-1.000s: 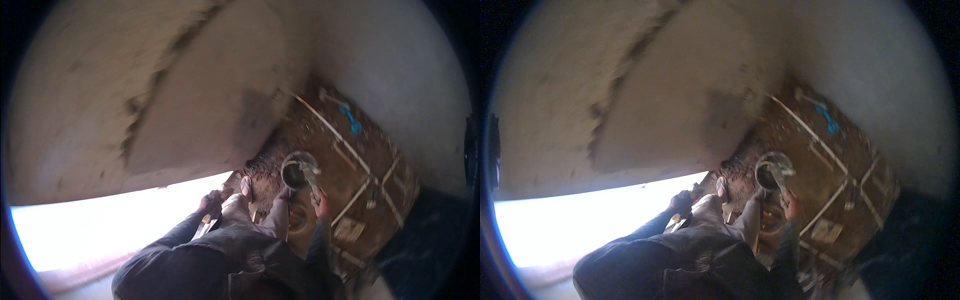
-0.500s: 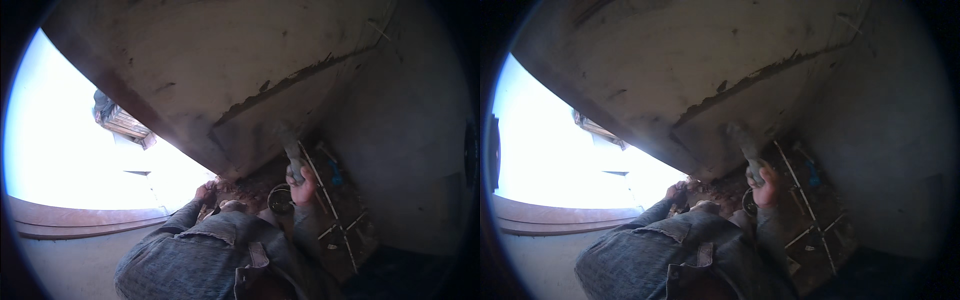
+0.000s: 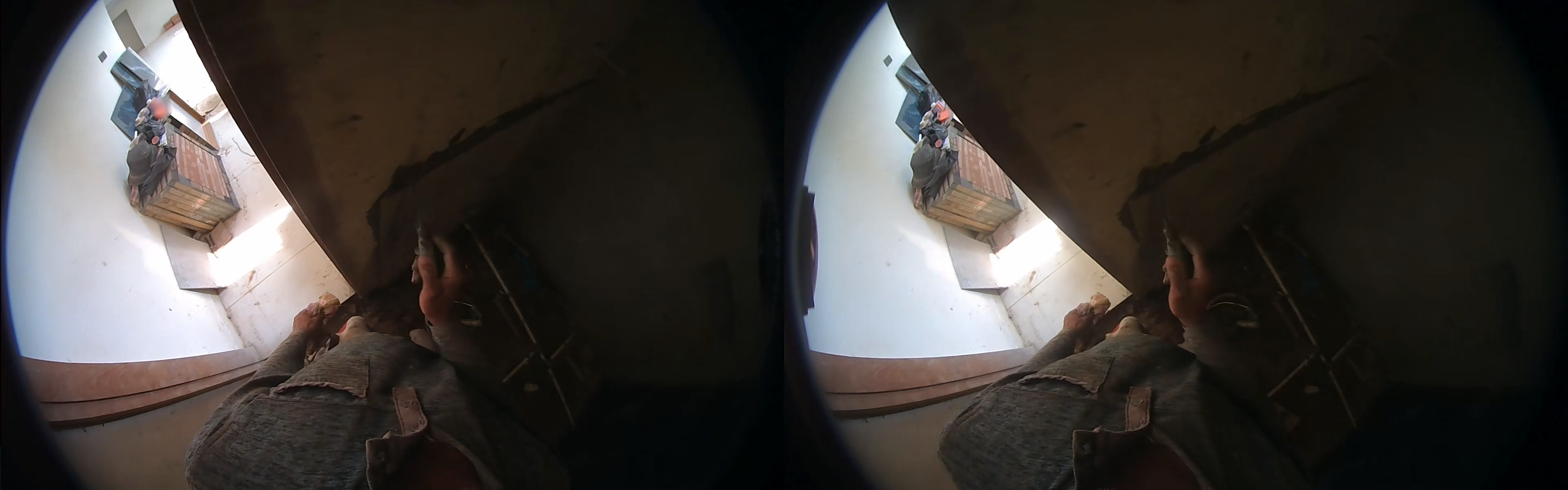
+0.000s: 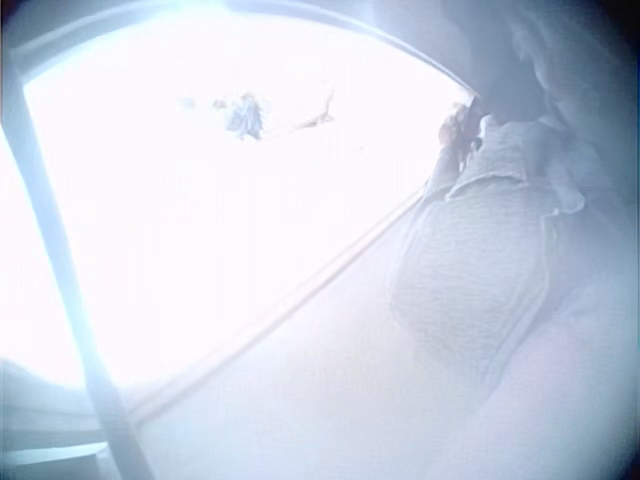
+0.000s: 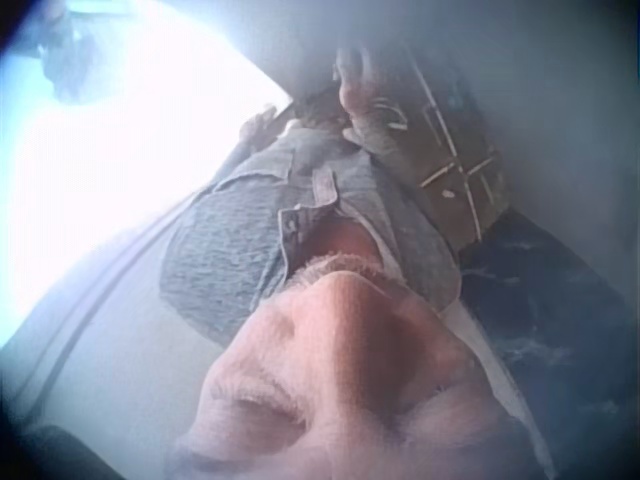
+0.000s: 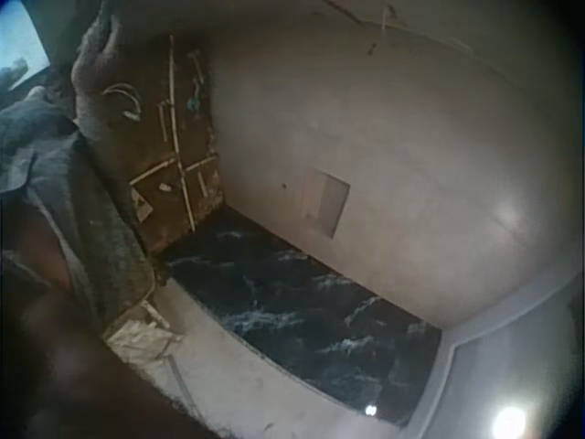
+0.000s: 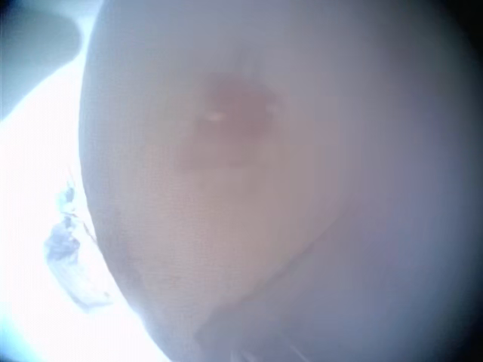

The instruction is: The person applies a substance to a wall gap using a small trowel and wipes the area with a cloth. They then handle a packaged item, removing a small piece from it.

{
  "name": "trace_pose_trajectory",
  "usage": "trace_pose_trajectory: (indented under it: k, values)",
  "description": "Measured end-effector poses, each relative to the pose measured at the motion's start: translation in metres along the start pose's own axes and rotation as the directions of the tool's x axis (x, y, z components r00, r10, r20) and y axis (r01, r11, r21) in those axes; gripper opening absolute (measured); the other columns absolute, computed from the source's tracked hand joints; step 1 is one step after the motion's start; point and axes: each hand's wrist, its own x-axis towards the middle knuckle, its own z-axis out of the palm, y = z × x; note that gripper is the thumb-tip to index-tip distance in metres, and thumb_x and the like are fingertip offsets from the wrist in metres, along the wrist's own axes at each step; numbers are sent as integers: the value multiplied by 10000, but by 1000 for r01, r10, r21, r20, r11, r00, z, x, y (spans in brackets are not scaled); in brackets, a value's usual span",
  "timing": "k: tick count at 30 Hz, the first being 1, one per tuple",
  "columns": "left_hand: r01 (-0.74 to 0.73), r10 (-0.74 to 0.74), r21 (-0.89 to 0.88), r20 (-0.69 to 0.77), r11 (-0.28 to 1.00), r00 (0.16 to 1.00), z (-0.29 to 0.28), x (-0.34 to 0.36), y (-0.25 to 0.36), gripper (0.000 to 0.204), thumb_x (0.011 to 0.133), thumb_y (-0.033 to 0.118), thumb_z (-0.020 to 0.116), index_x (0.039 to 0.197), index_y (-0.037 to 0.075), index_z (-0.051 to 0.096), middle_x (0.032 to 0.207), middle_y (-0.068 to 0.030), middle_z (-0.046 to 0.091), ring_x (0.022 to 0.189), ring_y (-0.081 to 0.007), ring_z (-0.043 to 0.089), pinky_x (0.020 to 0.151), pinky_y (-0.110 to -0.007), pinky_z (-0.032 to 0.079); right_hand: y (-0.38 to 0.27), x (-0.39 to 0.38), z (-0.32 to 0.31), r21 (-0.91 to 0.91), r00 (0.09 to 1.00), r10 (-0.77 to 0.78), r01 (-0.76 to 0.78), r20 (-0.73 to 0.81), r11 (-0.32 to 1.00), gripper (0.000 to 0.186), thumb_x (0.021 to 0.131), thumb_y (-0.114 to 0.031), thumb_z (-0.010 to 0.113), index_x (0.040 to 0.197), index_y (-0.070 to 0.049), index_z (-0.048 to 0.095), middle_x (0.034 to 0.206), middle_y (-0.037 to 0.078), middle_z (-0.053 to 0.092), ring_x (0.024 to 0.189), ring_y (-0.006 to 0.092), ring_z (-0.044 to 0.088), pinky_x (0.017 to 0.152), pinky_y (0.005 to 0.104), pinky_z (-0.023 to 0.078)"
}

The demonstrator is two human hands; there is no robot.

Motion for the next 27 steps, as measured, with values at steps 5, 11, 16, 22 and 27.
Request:
trace_pose_trajectory:
  k: [5,11,16,22,27]
  values:
    - [10,-11,33,32,999,999,-19,-11,23,638,896,601,558,1167,36,675,1109,-218,707,1095,-360,660,925,-450,513,35,0,2,-472,915,-395,385,82,793,371,915,-140,709,1239,19,623,1104,178,673,1044,321,660,910,400,518]
    - [24,-24,-26,2,999,1000,-1,25,-14,713,915,631,548,1155,-30,667,1113,-248,701,1115,-382,653,930,-451,516,7,0,-1,-560,901,-404,420,161,714,353,881,-87,726,1211,8,645,1067,174,674,1007,322,667,878,401,531]
    - [-47,47,24,20,999,999,-4,34,0,786,877,690,576,1155,-40,665,1121,-273,690,1118,-395,649,933,-448,516,-15,1,-11,-625,898,-370,432,236,650,327,873,-63,717,1189,-7,653,1067,159,686,1008,298,677,871,379,542]
    - [13,-12,-9,94,1000,995,3,36,-2,790,870,647,615,1170,-83,636,1164,-291,668,1138,-387,639,954,-446,507,-49,3,-16,-698,905,-286,425,315,576,346,857,-80,709,1198,-38,662,1037,151,672,972,304,679,830,379,554]
    - [30,-26,-43,88,999,996,16,51,-27,760,854,602,655,1163,-92,637,1180,-289,664,1148,-393,633,961,-443,506,-77,6,-18,-729,901,-225,433,372,530,325,867,-106,688,1181,-28,661,1060,157,677,984,304,681,831,376,559]
